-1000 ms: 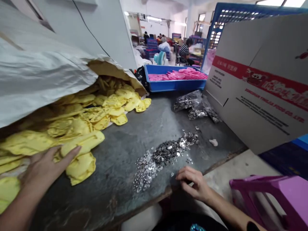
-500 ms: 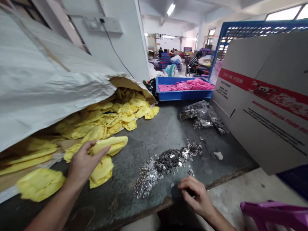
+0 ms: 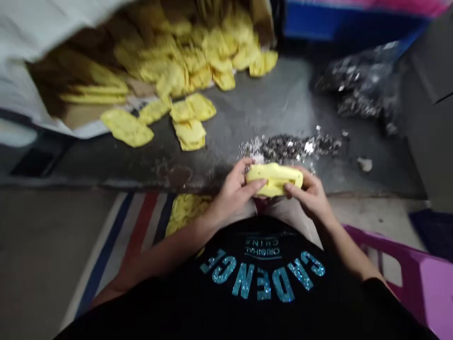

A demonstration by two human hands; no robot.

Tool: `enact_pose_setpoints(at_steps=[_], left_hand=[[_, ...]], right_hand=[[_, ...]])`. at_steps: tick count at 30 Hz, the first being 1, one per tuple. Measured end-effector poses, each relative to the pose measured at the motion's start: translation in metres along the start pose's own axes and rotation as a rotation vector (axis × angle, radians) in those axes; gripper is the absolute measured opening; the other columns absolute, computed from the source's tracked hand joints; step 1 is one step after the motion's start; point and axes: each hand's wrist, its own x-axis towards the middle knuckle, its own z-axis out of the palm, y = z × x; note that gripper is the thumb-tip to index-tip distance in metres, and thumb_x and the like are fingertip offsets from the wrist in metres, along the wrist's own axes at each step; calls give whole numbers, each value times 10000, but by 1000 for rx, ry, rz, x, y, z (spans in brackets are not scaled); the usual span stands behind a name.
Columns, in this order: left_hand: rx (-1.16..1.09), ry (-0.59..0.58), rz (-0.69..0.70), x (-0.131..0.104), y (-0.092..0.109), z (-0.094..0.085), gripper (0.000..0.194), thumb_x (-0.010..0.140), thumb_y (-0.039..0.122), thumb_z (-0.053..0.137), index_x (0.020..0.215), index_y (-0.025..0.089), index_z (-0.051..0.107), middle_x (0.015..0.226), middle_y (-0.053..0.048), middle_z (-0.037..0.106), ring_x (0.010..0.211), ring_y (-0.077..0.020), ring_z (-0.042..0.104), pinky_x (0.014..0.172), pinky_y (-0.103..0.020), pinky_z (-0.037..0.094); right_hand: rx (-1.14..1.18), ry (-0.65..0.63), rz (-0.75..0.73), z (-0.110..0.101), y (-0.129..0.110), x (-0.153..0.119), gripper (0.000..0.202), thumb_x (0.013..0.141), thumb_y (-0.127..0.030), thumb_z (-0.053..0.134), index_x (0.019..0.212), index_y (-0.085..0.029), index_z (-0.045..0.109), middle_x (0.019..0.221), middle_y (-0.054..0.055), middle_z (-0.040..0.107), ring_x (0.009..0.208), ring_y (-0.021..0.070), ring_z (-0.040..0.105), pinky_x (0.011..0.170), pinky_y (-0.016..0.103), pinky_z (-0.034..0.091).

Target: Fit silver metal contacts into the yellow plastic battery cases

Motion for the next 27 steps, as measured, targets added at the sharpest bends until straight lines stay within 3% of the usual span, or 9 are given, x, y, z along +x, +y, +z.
enact_pose_setpoints(at_steps=[3,8,12,20,27], left_hand=[[-105,-80,-73,-7,-14,-1,781,916,621,938,1508,238,604,1306,-128,853,991,-262,883,733,-306,755],[-163,-107,-99,-24,-20,-1,589,1019,559,849,1451,180,723,1430,-160,837,1113,-286,884,794,-317,778],[-182,-104,-121,-33,-21,-1,555,994,561,888,1357,155,780,1436,-162,835,1143,-299,873,789,-334,787],[-199,-59,-185,-41,-21,-4,560,937,565,932,1281,133,836,1262,-166,885,990,-278,879,690,-287,751],[-146,-32,-256,-48,-20,-6,679,835,449,1017,1394,135,796,1302,-180,883,962,-299,887,676,-307,749]], right_hand=[[77,50,81,-1,11,-14,601,915,-676,950,1357,-310,773,1132,29,820,783,155,693,564,261,611],[63,40,72,-3,13,-36,584,984,-679,883,1436,-342,735,1228,35,796,871,177,724,607,286,627],[92,77,61,-1,9,-44,539,975,-633,911,1406,-341,773,1178,19,791,801,146,680,614,275,618],[255,169,146,9,4,-51,407,886,-526,1013,1216,-342,863,1024,-3,792,699,121,593,568,240,585],[310,137,181,19,12,-59,397,917,-515,992,1238,-337,840,956,-31,802,683,109,638,552,210,565]])
